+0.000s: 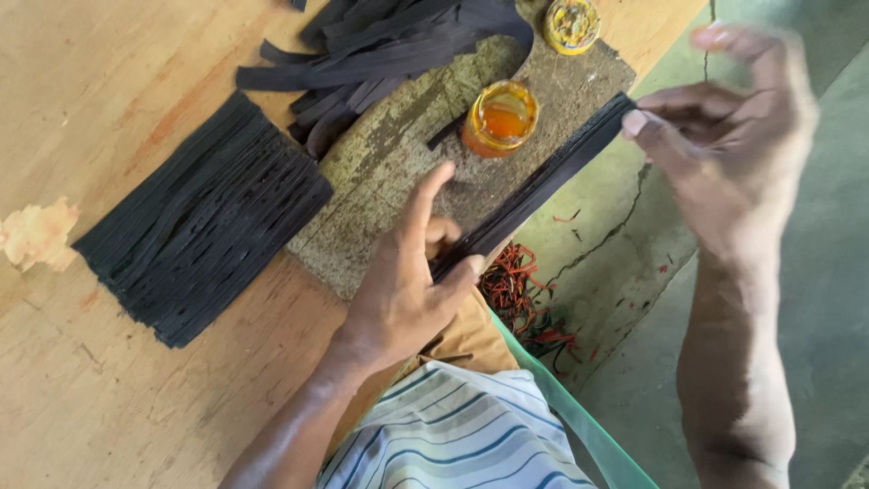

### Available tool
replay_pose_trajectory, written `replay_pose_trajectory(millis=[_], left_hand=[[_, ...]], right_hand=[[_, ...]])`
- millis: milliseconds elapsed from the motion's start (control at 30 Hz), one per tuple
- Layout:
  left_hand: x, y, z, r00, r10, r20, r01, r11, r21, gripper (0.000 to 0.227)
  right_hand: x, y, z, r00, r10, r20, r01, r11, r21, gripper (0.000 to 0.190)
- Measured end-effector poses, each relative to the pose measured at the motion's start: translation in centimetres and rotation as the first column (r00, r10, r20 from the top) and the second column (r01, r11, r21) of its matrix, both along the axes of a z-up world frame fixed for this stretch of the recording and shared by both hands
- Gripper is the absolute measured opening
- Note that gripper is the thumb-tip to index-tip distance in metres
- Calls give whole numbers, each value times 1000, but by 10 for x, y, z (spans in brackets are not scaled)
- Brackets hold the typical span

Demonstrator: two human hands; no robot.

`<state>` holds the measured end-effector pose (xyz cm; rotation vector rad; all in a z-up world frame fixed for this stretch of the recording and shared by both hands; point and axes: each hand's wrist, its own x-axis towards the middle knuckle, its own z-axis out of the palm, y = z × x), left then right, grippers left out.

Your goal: The person repeatedly picks up thin black rubber strips, applies an orange adhesive from a jar using their fingers, and stacks the coated strips into a growing pile on a wooden workbench. The process involves handling the strips one by one and ensuring they are aligned in the stack.

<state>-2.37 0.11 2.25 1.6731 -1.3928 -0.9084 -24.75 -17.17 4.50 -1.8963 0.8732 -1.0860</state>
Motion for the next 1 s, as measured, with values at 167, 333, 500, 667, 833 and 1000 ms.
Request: replay_pose_trajectory(millis=[167,333,500,667,833,1000], left_hand=[[-5,-4,-16,991,67,118,-65,998,-23,90],[-11,-10,-22,984,111,143,-127,986,109,87],[-12,-10,-28,969,116,217,-133,989,68,89],[-12,-12,-34,980,112,165,-123,991,60,87],[-13,-12,-37,982,103,157,-117,989,86,86],[-14,-12,-35,973,102,209,-115,992,52,88]], right_hand=[[-14,-35,-62,997,-39,-72,39,999,5,44],[-16,-53,-96,985,-103,-137,107,994,21,52],[-13,-54,-101,971,-126,-202,130,992,5,56],[-14,-54,-102,954,-150,-258,143,989,-45,55],[-13,-58,-96,976,-156,-151,171,981,88,51],[-20,-48,-83,984,-114,-135,95,985,-143,47]])
